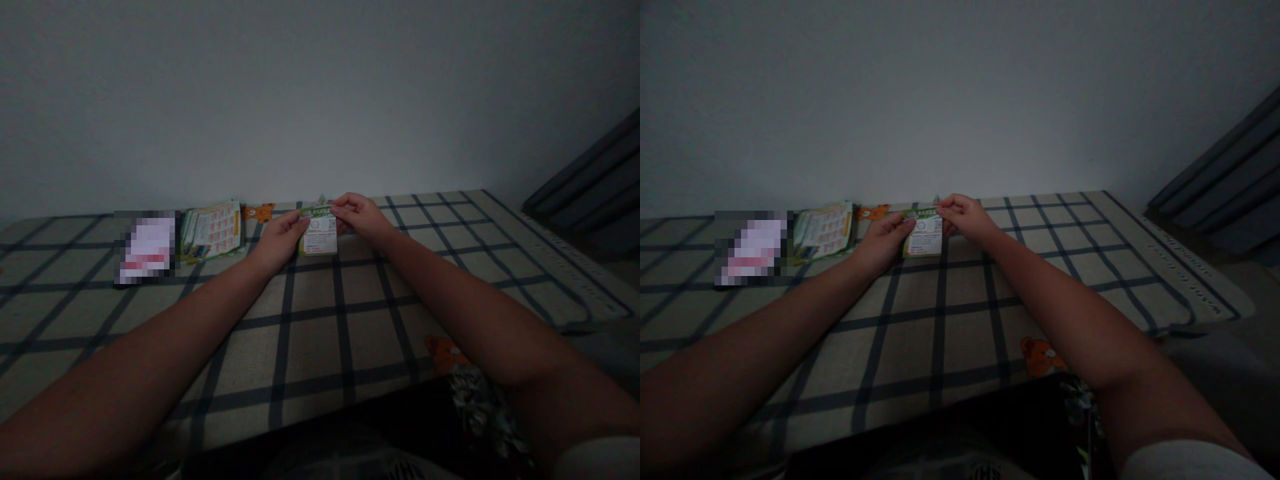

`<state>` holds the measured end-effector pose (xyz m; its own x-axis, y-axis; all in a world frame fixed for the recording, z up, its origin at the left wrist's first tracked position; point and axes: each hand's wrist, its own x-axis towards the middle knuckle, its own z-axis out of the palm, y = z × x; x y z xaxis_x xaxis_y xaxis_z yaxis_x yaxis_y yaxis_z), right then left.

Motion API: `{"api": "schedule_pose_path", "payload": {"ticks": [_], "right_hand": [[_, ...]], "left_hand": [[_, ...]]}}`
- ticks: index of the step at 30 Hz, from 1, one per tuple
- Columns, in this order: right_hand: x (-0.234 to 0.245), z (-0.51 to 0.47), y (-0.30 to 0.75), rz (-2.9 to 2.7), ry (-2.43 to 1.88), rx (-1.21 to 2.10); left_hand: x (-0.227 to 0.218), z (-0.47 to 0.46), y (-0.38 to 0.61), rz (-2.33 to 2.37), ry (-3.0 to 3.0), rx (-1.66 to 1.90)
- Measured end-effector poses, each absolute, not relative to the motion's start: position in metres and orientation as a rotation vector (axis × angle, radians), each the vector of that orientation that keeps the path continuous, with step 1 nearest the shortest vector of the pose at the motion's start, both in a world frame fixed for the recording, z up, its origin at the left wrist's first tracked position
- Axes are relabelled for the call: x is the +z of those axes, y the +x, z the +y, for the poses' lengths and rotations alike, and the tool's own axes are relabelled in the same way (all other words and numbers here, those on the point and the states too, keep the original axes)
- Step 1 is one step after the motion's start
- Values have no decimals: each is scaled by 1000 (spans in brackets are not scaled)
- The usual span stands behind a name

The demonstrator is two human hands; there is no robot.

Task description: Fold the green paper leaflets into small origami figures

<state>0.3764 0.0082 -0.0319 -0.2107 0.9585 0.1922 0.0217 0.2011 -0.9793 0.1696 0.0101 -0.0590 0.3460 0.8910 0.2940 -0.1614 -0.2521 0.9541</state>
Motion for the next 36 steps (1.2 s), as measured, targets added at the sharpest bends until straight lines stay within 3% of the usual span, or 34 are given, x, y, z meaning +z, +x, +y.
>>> {"api": "schedule_pose_path", "payload": {"ticks": [7,15,36], "right_hand": [[-33,9,377,-1487,-1001,1148],[-40,11,378,-1509,-966,1339],[-33,9,379,-1541,-1028,1227]], "left_hand": [[-63,14,167,767,1575,1157],[-67,20,167,727,1520,1263],[-60,16,167,728,1489,1197]]}}
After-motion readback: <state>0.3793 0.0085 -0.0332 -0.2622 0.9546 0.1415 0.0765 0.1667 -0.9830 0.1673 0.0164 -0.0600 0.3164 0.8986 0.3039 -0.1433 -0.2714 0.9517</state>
